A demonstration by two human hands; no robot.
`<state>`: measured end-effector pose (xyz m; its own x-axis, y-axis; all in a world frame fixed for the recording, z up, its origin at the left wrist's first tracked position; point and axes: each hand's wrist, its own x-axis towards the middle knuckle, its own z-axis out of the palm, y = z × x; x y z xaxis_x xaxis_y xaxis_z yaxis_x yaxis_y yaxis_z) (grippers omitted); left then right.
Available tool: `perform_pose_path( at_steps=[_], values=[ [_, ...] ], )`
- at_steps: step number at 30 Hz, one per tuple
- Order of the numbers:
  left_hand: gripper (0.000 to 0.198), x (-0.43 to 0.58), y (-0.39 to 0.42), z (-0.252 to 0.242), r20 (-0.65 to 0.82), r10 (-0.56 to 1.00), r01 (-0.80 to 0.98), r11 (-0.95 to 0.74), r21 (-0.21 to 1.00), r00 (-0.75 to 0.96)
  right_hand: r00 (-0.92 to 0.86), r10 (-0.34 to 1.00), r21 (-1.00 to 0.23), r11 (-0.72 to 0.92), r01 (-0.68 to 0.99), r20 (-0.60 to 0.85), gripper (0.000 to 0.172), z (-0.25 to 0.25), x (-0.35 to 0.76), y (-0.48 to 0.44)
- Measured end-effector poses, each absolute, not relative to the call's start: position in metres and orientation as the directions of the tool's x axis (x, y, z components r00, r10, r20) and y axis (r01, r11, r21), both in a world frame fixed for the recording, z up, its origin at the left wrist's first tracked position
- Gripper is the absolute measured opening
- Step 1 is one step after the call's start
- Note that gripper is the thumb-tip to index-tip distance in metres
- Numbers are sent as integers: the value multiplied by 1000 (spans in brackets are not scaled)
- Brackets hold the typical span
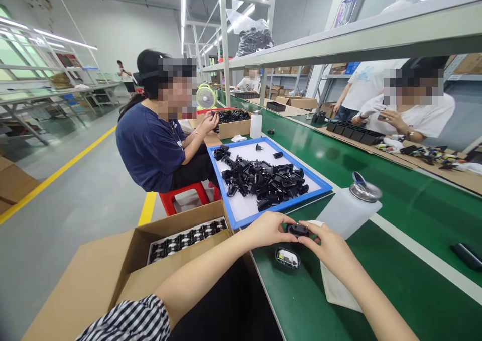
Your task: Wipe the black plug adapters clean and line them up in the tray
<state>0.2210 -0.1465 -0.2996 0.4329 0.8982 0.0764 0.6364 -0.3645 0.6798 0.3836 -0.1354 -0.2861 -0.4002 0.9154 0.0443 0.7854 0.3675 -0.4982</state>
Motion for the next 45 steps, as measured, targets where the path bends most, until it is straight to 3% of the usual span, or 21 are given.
perform_pose_path(
  at_steps=[9, 15, 25, 28, 31, 36, 41, 45],
  values=[
    [31, 223, -143, -293, 44, 881, 737, -421, 528, 472, -460, 886, -503, 426, 752, 63, 31, -291, 388, -130],
    [35, 225, -145, -293, 53, 908, 770, -382, 511, 415, -485, 874, -527, 417, 740, 10, 30, -295, 391, -122],
    [37, 245, -125, -250, -321, 861, 913, -325, 247, 394, -524, 846, -403, 448, 798, -98, 15, -289, 385, -108],
    [43, 251, -121, -246, -373, 848, 922, -301, 244, 376, -527, 842, -372, 456, 808, -114, 10, -291, 384, -102],
    [35, 255, -124, -246, -366, 865, 930, -259, 260, 343, -530, 838, -348, 463, 816, -129, 13, -285, 381, -103],
    [28, 242, -133, -262, -243, 887, 895, -306, 325, 392, -514, 855, -245, 485, 839, -67, 15, -273, 377, -116],
    [35, 223, -135, -279, -68, 887, 793, -372, 482, 457, -539, 841, -275, 509, 816, -41, 26, -284, 386, -110],
    [30, 232, -132, -262, -220, 875, 866, -333, 373, 431, -540, 840, -357, 493, 794, -41, 29, -301, 396, -99]
  ],
)
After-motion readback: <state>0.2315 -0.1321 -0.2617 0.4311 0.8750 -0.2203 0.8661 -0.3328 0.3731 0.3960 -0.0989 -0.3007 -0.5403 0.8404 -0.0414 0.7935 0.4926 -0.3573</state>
